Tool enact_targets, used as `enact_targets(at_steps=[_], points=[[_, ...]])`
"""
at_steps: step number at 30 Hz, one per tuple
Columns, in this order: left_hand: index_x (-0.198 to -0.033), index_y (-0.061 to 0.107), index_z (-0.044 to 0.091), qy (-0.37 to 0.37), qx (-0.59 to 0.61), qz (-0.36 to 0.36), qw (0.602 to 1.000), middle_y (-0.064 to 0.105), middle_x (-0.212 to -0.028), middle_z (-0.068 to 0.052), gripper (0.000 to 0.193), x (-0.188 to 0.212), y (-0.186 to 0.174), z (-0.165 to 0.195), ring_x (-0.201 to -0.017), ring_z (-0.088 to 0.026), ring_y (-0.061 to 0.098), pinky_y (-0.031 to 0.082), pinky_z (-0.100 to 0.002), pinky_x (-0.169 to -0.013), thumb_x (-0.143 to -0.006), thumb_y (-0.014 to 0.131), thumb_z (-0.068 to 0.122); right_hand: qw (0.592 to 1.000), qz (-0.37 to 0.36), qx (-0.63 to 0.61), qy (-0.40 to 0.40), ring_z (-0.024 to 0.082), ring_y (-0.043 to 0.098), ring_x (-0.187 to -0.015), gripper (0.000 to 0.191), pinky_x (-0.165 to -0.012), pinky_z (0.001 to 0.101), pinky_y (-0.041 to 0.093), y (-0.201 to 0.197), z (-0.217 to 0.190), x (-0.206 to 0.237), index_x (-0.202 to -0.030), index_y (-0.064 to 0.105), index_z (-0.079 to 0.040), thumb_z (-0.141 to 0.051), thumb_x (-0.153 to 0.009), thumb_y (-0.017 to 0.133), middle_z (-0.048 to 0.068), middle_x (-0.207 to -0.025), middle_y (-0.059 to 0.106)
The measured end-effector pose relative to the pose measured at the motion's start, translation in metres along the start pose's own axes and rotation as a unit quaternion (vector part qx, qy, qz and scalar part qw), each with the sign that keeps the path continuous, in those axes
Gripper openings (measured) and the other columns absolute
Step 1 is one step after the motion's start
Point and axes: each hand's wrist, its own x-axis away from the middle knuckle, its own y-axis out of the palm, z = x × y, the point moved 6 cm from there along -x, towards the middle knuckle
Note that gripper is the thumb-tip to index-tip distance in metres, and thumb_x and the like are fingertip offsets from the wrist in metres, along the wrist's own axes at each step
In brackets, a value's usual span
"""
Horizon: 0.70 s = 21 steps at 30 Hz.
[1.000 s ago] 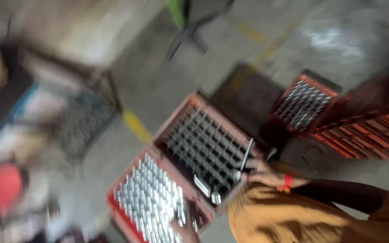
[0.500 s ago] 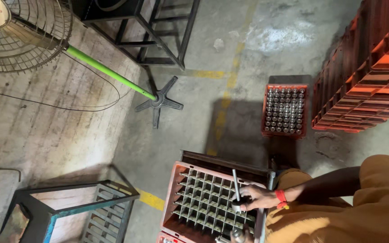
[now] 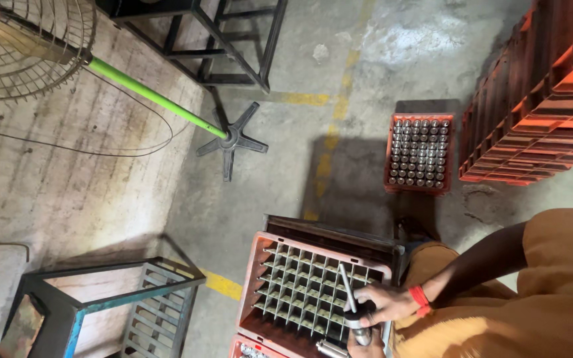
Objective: The person picks machined metal parts one at a time from a red tray, works each part with a handheld metal tool, and places the finished part into a divided grid tray. They repeat this cycle continuously and occasionally reposition trays on the stand.
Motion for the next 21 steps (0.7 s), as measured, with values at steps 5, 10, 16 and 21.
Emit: enact_targets(at_steps=[5,10,16,21], points=[[-0.127,0.061,0.002,-0.007,0.011,0.003,1.0,0.072,-0.114,-0.023,0.048,0.01,-0.005,-0.011,-0.102,-0.033,0.07,0.057,-0.041,-0.086,-0.087,0.073,0.028,0.994,-0.047,-0.003,-0.097,0.027,0.064,-0.125,0.058,-0.111,0.0445,0.051,0.021,0.007,0.002,-0.136,0.062,-0.006,-0.042,-0.093,0.078,0.012,-0.132,0.067],[-0.131,0.06,0.001,-0.004,0.017,0.012,1.0,0.072,-0.117,-0.024,0.054,0.021,-0.009,-0.022,-0.104,-0.033,0.071,0.057,-0.041,-0.087,-0.088,0.074,0.031,0.984,-0.167,0.001,-0.064,0.029,0.065,-0.123,0.059,-0.113,0.0469,0.047,0.032,0.035,-0.019,-0.135,0.066,-0.004,-0.042,-0.091,0.078,0.015,-0.13,0.069],[-0.136,0.059,0.0,0.095,-0.025,0.089,0.991,0.072,-0.121,-0.026,0.061,0.037,-0.035,-0.031,-0.106,-0.033,0.072,0.058,-0.04,-0.088,-0.088,0.075,0.034,0.989,0.067,-0.023,0.128,0.025,0.066,-0.114,0.055,-0.098,0.0451,0.055,-0.01,0.076,-0.028,-0.127,0.069,-0.014,-0.038,-0.079,0.082,0.007,-0.121,0.071],[-0.136,0.067,0.019,0.237,-0.38,0.14,0.883,0.06,-0.14,-0.025,0.043,0.04,-0.036,-0.019,-0.108,-0.046,0.066,0.057,-0.047,-0.084,-0.094,0.058,0.024,0.983,0.164,-0.037,0.076,0.01,0.064,-0.112,0.05,-0.09,0.0322,0.055,-0.057,0.077,-0.029,-0.127,0.068,-0.007,-0.028,-0.084,0.081,0.001,-0.121,0.072]])
